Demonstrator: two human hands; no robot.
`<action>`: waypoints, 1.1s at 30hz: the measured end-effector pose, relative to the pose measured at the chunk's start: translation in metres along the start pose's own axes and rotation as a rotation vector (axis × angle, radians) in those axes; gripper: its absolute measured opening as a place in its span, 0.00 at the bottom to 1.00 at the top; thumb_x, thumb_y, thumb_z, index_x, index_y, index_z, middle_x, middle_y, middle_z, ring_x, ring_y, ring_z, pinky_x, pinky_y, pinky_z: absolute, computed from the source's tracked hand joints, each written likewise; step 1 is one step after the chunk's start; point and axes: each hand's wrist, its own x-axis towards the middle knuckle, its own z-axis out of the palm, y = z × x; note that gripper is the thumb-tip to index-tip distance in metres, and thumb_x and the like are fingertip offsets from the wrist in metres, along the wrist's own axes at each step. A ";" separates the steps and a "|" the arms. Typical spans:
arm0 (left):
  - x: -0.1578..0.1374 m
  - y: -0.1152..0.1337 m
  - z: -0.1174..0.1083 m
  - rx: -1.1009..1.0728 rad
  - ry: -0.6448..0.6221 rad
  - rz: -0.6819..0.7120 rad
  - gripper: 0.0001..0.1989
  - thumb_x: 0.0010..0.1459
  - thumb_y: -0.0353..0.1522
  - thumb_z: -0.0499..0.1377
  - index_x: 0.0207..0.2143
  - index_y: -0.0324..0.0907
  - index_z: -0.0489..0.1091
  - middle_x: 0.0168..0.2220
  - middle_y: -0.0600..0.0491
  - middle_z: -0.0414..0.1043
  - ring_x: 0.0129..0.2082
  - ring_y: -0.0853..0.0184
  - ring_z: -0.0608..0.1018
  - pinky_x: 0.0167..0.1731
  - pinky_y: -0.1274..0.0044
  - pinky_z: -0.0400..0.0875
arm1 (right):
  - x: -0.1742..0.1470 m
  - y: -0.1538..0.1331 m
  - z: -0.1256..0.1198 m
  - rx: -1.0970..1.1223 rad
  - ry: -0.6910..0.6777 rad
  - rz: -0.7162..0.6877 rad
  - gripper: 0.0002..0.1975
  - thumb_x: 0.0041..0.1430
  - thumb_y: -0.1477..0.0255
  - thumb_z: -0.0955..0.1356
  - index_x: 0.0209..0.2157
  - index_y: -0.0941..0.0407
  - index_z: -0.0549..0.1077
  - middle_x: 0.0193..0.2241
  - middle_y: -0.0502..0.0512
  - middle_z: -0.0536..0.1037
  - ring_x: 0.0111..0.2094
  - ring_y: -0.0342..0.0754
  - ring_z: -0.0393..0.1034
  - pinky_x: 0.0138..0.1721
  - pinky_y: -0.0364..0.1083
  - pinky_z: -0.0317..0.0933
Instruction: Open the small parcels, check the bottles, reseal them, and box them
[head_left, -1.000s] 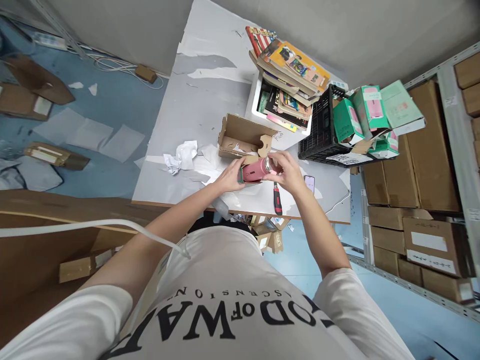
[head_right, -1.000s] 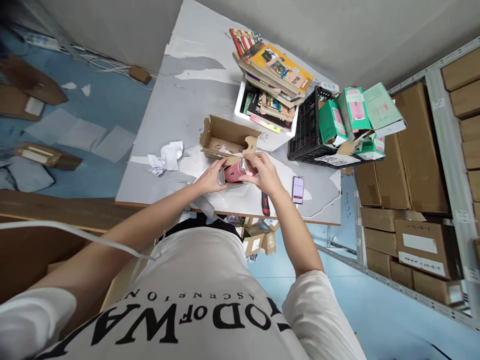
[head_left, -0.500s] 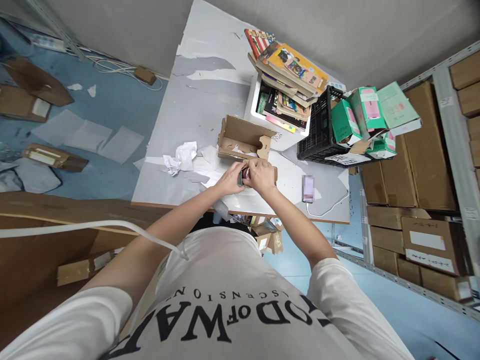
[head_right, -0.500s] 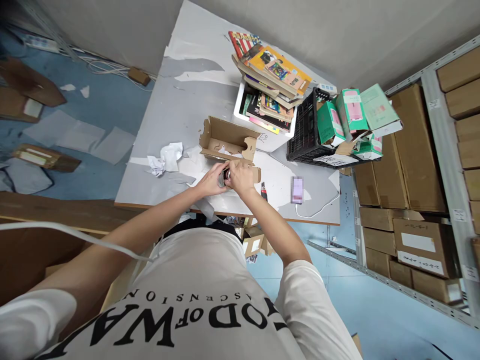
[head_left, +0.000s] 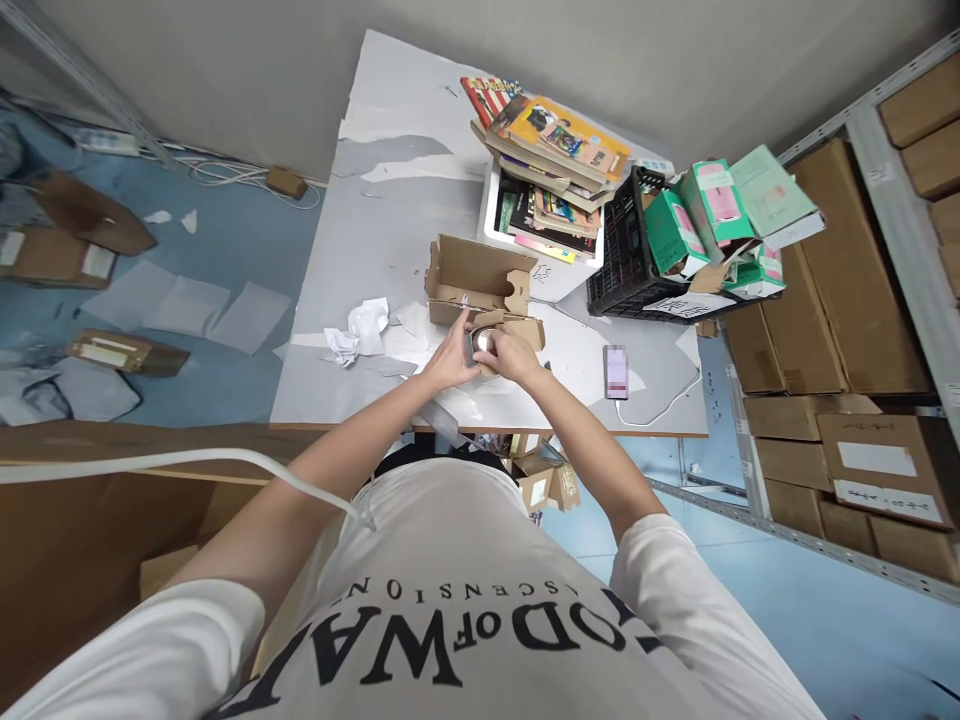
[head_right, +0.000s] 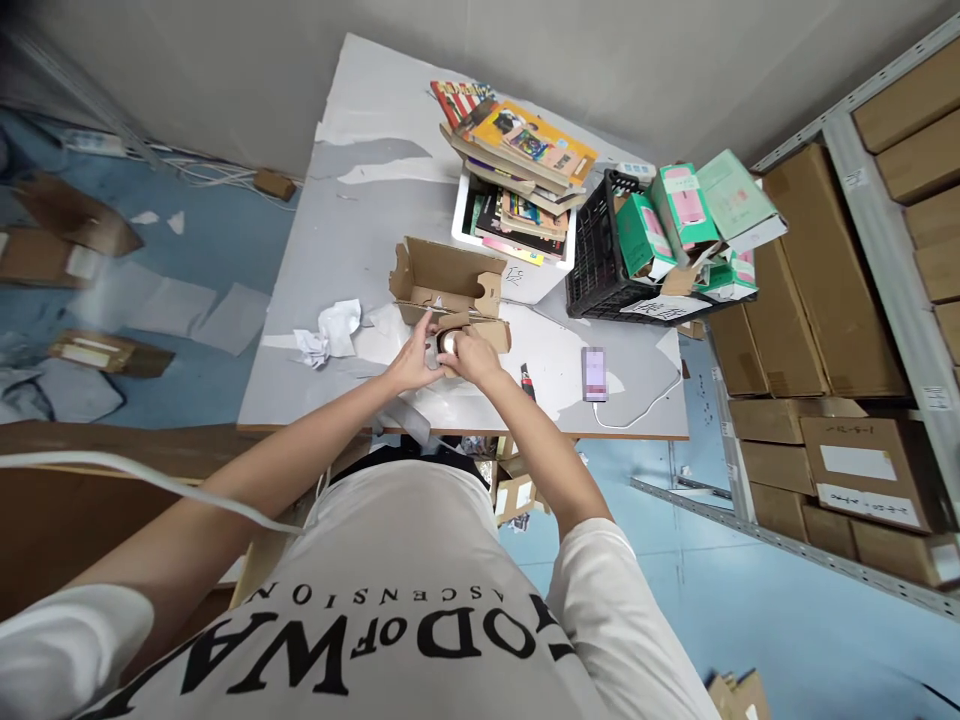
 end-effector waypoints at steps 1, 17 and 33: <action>0.000 0.000 -0.001 0.006 0.001 -0.007 0.53 0.45 0.34 0.64 0.66 0.40 0.34 0.56 0.40 0.58 0.57 0.54 0.66 0.51 0.63 0.68 | -0.007 0.004 -0.003 0.062 0.036 -0.051 0.16 0.62 0.60 0.64 0.43 0.58 0.71 0.52 0.65 0.68 0.50 0.56 0.68 0.48 0.52 0.64; 0.008 0.011 0.010 0.110 -0.041 -0.025 0.22 0.54 0.39 0.59 0.50 0.42 0.61 0.55 0.42 0.60 0.57 0.55 0.65 0.53 0.62 0.64 | -0.031 0.074 0.069 1.232 0.457 0.127 0.36 0.57 0.52 0.59 0.61 0.55 0.49 0.59 0.67 0.62 0.57 0.50 0.62 0.52 0.52 0.62; -0.001 0.001 0.010 -0.069 0.020 -0.141 0.40 0.41 0.39 0.69 0.54 0.44 0.52 0.54 0.43 0.62 0.54 0.55 0.70 0.48 0.63 0.70 | 0.003 0.045 0.033 0.175 0.251 -0.411 0.29 0.62 0.58 0.60 0.61 0.56 0.58 0.61 0.65 0.57 0.65 0.60 0.45 0.62 0.63 0.47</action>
